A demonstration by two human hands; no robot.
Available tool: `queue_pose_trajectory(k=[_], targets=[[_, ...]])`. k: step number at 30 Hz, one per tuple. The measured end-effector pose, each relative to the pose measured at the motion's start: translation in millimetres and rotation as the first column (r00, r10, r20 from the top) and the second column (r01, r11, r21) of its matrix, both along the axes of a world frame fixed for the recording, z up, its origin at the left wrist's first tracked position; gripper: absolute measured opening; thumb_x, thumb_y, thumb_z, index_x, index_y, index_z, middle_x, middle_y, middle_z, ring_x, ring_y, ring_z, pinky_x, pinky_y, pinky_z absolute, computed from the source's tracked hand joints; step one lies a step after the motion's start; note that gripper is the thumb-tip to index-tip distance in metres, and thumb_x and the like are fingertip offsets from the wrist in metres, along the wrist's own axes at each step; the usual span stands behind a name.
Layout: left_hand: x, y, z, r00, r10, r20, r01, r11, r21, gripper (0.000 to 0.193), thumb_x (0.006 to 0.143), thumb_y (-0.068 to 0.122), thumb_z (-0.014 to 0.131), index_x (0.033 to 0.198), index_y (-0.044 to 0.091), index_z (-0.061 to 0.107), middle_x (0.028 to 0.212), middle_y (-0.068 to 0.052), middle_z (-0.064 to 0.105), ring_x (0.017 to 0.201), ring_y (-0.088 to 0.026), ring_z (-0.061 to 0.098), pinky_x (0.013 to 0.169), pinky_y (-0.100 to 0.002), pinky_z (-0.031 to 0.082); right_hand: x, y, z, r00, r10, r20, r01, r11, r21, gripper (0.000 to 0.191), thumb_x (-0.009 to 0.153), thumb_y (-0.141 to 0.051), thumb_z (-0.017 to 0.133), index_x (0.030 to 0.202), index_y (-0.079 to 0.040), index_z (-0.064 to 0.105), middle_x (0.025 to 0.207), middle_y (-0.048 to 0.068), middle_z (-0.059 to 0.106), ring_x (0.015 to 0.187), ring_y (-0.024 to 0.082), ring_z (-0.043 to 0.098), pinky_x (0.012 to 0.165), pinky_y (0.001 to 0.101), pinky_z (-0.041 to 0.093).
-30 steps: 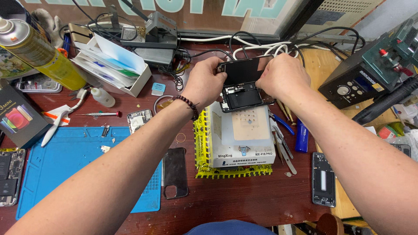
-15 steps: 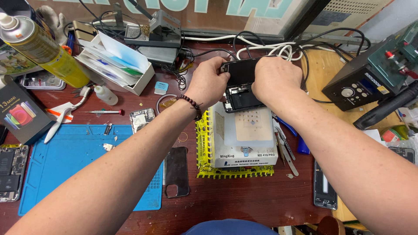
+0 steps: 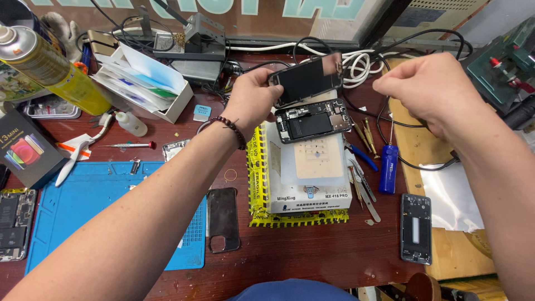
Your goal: The person works at a repair bench on a smartphone. They pry the screen off the phone body with a tool, lift the display assembly, power the phone on and swipe on its screen, then continue separating the display and handle small screws and parts with a screwdriver and tweezers.
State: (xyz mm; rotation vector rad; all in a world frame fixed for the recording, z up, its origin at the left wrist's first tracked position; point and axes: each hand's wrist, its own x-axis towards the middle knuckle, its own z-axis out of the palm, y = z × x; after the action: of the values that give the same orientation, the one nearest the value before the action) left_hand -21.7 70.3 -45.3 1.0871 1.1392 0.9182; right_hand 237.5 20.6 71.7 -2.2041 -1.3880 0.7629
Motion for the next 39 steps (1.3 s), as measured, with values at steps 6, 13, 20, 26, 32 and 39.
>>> queue_pose_trajectory(k=[6, 13, 20, 26, 32, 39], targets=[[-17, -6, 30, 0.878, 0.059, 0.476, 0.105, 0.945, -0.309, 0.011, 0.097, 0.011, 0.060, 0.106, 0.009, 0.065, 0.090, -0.002, 0.066, 0.078, -0.013, 0.061, 0.063, -0.029, 0.052, -20, -19, -11, 0.874, 0.069, -0.480, -0.076, 0.997, 0.005, 0.021, 0.095, -0.019, 0.067, 0.111, -0.010, 0.075, 0.090, 0.000, 0.071, 0.066, 0.007, 0.052, 0.052, 0.0219, 0.042], [2, -9, 58, 0.785, 0.084, 0.614, 0.214, 0.893, -0.396, 0.013, 0.099, 0.012, 0.060, 0.104, 0.000, 0.062, 0.093, -0.009, 0.062, 0.082, -0.019, 0.063, 0.066, -0.030, 0.053, -55, -9, -17, 0.490, 0.315, -0.813, -0.126, 0.948, 0.292, 0.025, 0.102, -0.018, 0.062, 0.123, -0.008, 0.070, 0.106, -0.002, 0.072, 0.087, 0.008, 0.063, 0.069, 0.0247, 0.050], [19, -20, 73, 0.827, 0.127, 0.547, 0.133, 0.902, -0.410, 0.011, 0.097, 0.013, 0.059, 0.104, 0.005, 0.061, 0.092, -0.008, 0.065, 0.082, -0.019, 0.063, 0.066, -0.032, 0.054, -51, -18, -15, 0.470, 0.349, -0.810, -0.043, 0.926, 0.375, 0.023, 0.099, -0.011, 0.064, 0.120, -0.004, 0.070, 0.104, 0.002, 0.074, 0.089, 0.010, 0.069, 0.072, 0.0249, 0.052], [25, -36, 73, 0.988, 0.024, -0.154, -0.019, 0.999, 0.035, 0.060, 0.080, 0.041, 0.078, 0.127, 0.009, 0.059, 0.113, -0.006, 0.072, 0.101, -0.020, 0.069, 0.076, -0.037, 0.060, -7, -24, -23, 0.368, 0.302, -0.879, 0.042, 0.939, 0.340, 0.021, 0.100, -0.008, 0.065, 0.120, -0.002, 0.069, 0.105, 0.003, 0.073, 0.086, 0.009, 0.066, 0.076, 0.0256, 0.055], [24, -44, 46, 0.425, -0.034, -0.905, 0.662, 0.693, 0.285, 0.094, 0.065, 0.032, 0.092, 0.144, 0.007, 0.046, 0.122, -0.018, 0.066, 0.120, -0.038, 0.057, 0.099, -0.052, 0.044, 57, -53, -33, 0.434, 0.174, -0.884, 0.136, 0.957, 0.256, 0.019, 0.101, -0.008, 0.063, 0.118, -0.002, 0.068, 0.106, 0.003, 0.073, 0.087, 0.010, 0.066, 0.078, 0.0267, 0.056], [25, -40, 40, 0.446, 0.013, -0.895, 0.645, 0.689, 0.332, 0.092, 0.064, 0.028, 0.090, 0.144, 0.010, 0.048, 0.117, -0.018, 0.069, 0.117, -0.038, 0.060, 0.098, -0.047, 0.048, 85, -85, -57, 0.438, 0.085, -0.895, 0.137, 0.978, 0.160, 0.016, 0.098, -0.007, 0.064, 0.113, -0.003, 0.068, 0.103, 0.004, 0.073, 0.086, 0.012, 0.066, 0.075, 0.0284, 0.055]])
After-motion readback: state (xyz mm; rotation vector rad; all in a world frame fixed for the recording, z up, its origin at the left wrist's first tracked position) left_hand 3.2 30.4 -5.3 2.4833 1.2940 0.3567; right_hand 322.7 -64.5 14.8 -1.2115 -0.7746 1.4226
